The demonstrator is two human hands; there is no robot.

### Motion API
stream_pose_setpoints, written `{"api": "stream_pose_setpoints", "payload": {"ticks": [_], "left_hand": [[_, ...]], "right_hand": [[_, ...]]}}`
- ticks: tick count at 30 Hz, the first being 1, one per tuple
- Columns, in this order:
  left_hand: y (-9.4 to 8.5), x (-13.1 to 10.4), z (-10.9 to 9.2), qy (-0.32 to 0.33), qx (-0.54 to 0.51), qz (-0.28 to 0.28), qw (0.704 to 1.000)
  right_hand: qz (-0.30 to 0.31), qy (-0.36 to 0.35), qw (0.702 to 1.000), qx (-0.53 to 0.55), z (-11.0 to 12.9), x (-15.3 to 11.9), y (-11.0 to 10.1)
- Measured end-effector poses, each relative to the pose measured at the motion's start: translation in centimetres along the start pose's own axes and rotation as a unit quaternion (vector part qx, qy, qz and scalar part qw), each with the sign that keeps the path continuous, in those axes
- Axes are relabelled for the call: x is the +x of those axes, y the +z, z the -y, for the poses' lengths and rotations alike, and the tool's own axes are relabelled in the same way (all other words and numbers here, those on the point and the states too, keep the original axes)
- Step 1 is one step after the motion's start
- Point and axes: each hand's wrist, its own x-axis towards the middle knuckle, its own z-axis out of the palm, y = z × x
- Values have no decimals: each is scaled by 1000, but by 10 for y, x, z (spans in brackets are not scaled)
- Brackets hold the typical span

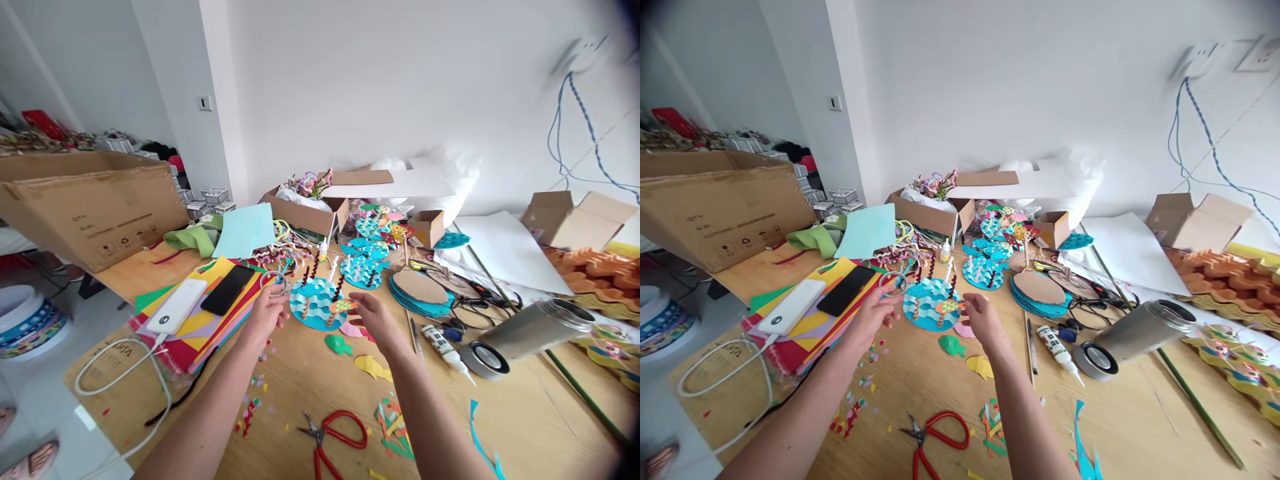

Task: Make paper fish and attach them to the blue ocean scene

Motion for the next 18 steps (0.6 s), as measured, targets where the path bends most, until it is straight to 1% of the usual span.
{"api": "stream_pose_setpoints", "payload": {"ticks": [4,9,14,18], "left_hand": [[-23,-31,10,-3,-9,-10,1000],[-45,-59,27,-7,10,1,1000],[-61,-78,37,-19,35,28,999],[-66,-85,40,-26,55,30,998]], "right_hand": [[31,4,999,-3,-1,-25,9],[50,13,998,-25,-10,-50,23],[53,13,997,-51,-22,-67,32],[59,9,996,-71,-33,-71,35]]}}
